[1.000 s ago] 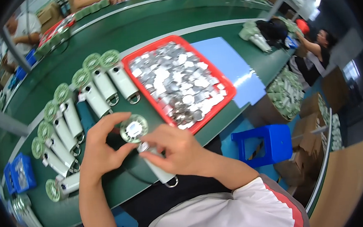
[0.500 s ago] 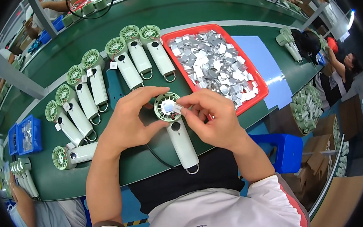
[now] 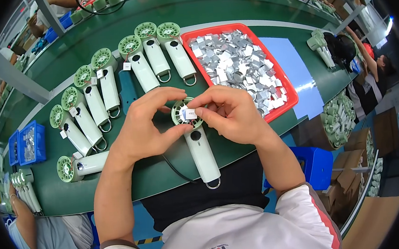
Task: The person assembles handheld fans by peeling and applying adhesive pads onto the fan heads, placing round metal caps into the fan centers, and attaching square modules by hand.
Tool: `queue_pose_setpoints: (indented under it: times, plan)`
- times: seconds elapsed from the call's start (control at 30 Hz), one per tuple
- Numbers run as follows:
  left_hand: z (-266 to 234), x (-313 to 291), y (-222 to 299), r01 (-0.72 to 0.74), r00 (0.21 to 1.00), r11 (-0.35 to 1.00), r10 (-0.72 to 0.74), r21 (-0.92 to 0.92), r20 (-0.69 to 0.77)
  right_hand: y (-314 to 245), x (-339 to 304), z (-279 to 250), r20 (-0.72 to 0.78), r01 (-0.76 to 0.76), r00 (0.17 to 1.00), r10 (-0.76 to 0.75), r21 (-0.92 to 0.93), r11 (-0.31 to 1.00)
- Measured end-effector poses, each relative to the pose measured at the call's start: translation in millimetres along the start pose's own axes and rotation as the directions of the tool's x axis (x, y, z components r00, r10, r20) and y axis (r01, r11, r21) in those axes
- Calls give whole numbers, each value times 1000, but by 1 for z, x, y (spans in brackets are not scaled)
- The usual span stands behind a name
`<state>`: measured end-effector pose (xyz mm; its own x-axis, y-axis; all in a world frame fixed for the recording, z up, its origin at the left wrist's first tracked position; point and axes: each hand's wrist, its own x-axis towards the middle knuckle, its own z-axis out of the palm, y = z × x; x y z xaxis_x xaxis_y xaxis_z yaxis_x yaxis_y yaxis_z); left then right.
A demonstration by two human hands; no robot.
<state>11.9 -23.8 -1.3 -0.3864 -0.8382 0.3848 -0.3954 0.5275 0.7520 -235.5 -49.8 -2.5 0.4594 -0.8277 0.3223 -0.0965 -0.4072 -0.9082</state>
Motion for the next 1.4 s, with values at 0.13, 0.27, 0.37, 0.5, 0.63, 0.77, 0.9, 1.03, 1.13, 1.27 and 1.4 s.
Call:
queue_pose_setpoints:
  times: [0.13, 0.27, 0.37, 0.5, 0.63, 0.77, 0.9, 1.03, 1.13, 1.27, 1.4]
  plan:
    - [6, 0, -2, 8, 999, 1000, -8, 3, -34, -4, 1, -4, 93, -174, 982, 164, 119, 977]
    - [9, 1, -1, 11, 999, 1000, -10, 24, -51, -17, 6, -10, 171, -382, 918, 358, 140, 914]
    - [11, 0, 0, 10, 998, 999, -8, 33, -58, -19, 9, -11, 201, -452, 884, 423, 132, 882]
    - [11, 0, 1, -3, 997, 999, 6, 34, -75, -22, 11, -11, 187, -461, 879, 439, 95, 882]
    - [9, 3, 5, -47, 995, 998, 51, 48, -90, -15, 9, -9, 133, -391, 916, 379, 73, 918]
    - [5, 2, 6, -57, 994, 998, 58, 18, -94, -11, 7, -8, 126, -332, 937, 324, 47, 942]
    - [5, 0, 1, -78, 990, 996, 82, 35, -113, -12, 7, -9, 144, -316, 941, 308, 39, 948]
    - [6, 1, 3, -67, 991, 997, 70, 23, -117, -6, 5, -8, 117, -176, 977, 176, -9, 984]
    - [6, 0, -1, -99, 988, 994, 104, 48, -117, -8, 5, -10, 113, 9, 994, 5, -120, 993]
    - [6, 1, 1, -85, 989, 995, 90, 49, -118, -8, 5, -13, 143, 207, 974, -177, -235, 950]
    - [7, 1, 0, -84, 989, 995, 90, 59, -118, -5, 7, -15, 159, 235, 967, -199, -253, 938]
